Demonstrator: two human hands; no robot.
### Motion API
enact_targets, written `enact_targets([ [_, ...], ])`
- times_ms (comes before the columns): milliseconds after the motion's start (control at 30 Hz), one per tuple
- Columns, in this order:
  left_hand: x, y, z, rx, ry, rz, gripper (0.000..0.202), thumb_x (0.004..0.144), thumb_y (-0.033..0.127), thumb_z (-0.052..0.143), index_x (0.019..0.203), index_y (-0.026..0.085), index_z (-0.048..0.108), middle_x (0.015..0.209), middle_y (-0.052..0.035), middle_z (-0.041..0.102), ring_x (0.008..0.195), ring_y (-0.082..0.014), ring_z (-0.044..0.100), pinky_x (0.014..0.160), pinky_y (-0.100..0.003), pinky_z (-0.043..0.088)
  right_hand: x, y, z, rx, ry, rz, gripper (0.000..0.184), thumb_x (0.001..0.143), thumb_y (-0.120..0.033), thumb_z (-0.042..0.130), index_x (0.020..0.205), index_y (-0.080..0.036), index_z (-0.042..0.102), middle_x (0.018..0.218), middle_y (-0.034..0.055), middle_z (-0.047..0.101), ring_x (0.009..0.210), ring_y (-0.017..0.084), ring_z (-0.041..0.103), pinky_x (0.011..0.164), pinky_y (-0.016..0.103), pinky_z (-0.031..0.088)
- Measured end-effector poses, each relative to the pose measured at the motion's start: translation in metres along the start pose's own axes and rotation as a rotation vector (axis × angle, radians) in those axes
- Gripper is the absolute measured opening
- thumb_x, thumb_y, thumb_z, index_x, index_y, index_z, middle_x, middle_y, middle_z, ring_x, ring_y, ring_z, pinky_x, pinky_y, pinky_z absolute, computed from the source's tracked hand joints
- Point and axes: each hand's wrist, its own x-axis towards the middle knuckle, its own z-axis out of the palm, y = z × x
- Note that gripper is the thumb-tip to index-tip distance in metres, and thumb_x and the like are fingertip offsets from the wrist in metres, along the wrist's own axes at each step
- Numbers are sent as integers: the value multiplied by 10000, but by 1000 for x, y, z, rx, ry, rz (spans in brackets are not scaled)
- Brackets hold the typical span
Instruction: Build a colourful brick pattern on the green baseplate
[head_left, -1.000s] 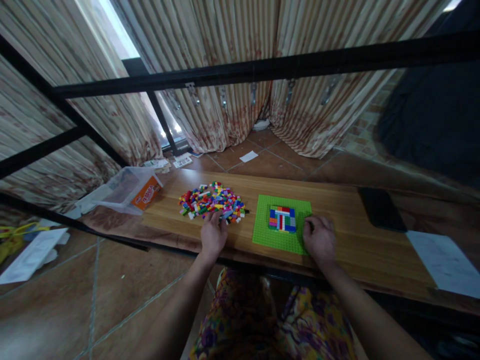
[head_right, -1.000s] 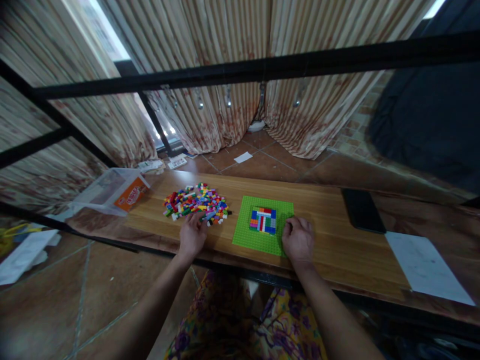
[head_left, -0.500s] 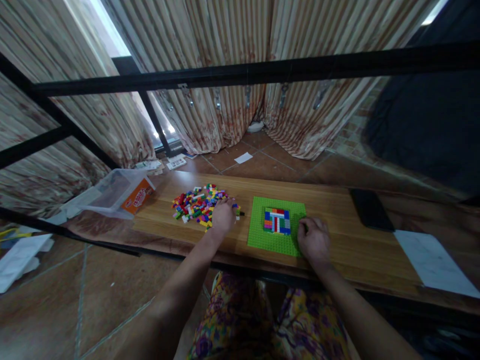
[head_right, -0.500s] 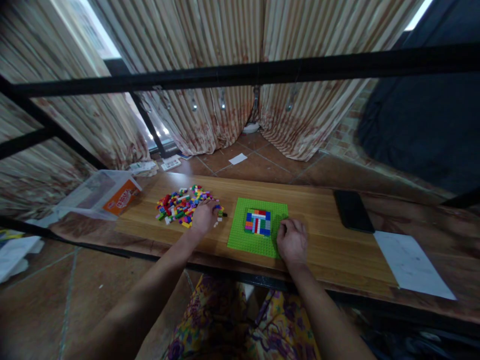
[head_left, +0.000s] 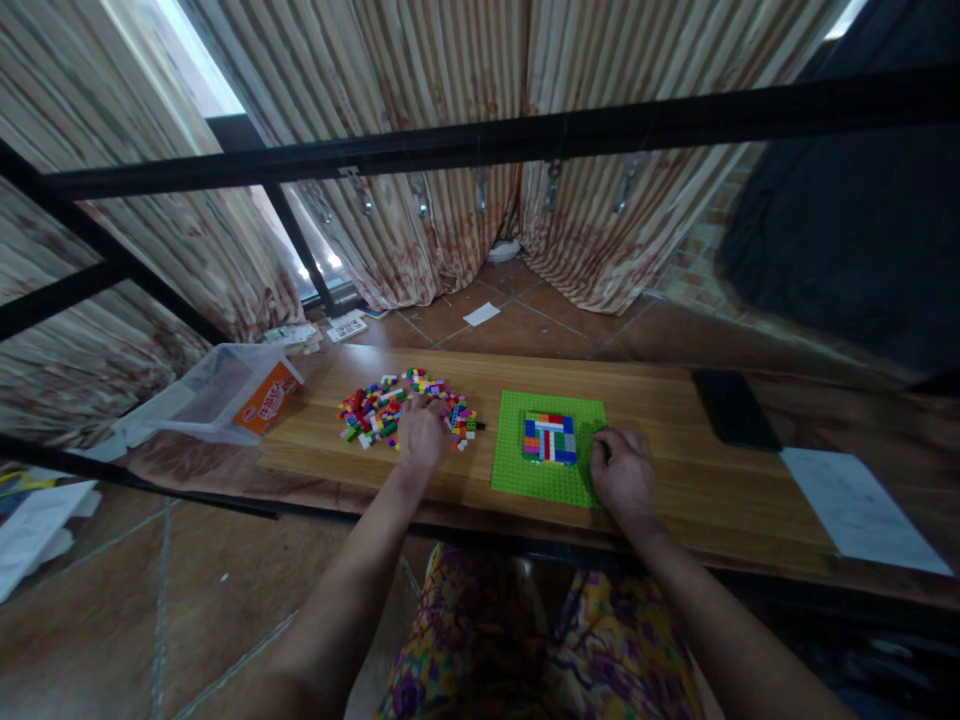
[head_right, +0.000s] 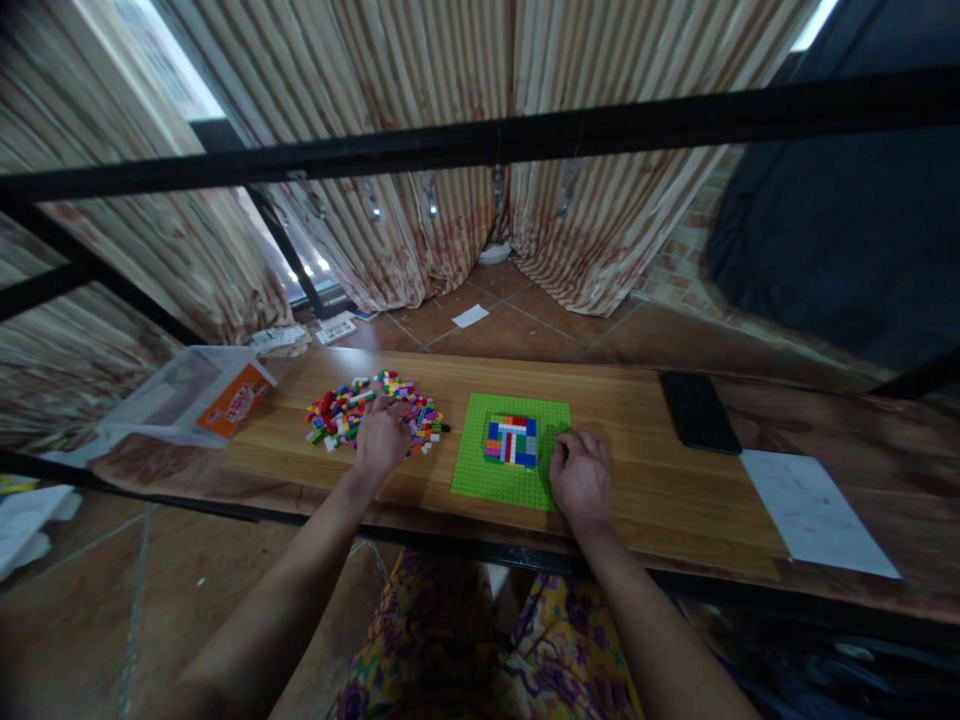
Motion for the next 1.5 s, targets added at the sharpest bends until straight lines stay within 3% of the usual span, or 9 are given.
enact_targets([
  [167,11,12,14,-31,-20,101,271,835,167,528,1040,170,706,1114,-113,668,1104,-257,552,999,-406,431,0,-1,-1,-2,-15,11,195,843,-209,453,860,-181,645,897,105,636,890,245,537,851,371,445],
  [333,22,15,26,-40,-84,158,207,814,107,526,889,162,711,974,-101,704,1079,-235,574,1005,-393,427,1,-1,-2,-8,-19,11,189,843,-207,457,851,-180,644,885,101,634,880,243,536,852,369,444],
  [433,23,13,24,-41,-86,144,207,817,92,516,900,145,699,967,-113,702,1061,-238,592,998,-384,432,1,-1,-1,-6,-16,10,189,839,-201,460,852,-181,647,890,101,636,886,243,533,862,371,441],
  [567,14,15,13,-78,-34,53,233,885,131,448,982,112,659,1029,-150,685,1029,-253,612,944,-388,459,1,-1,-1,-5,-20,23,193,835,-193,460,860,-178,651,891,104,633,884,243,525,846,368,441],
  [700,-8,27,7,-340,-37,-59,191,904,174,470,998,156,635,945,-86,705,871,-207,657,801,-318,499,2,-3,-2,14,-21,31,189,832,-187,460,848,-181,648,888,102,629,886,244,519,845,371,436],
  [967,-47,61,26,-751,-151,41,107,845,131,566,826,180,660,849,-24,705,815,-153,658,756,-268,504,2,-3,-2,49,-31,48,202,843,-184,442,849,-192,644,913,108,630,921,251,519,855,382,423],
  [1200,-45,75,26,-765,-153,157,154,872,115,549,845,191,681,882,-35,694,855,-154,644,809,-285,500,3,-4,-3,52,-35,56,199,842,-183,448,853,-196,646,907,101,625,901,247,515,849,383,414],
  [1500,-42,84,31,-720,-150,208,149,878,113,542,833,182,666,868,-36,673,854,-154,634,816,-284,496,3,-5,-3,72,-26,62,203,855,-186,442,845,-191,645,898,103,622,914,247,504,857,382,415],
])
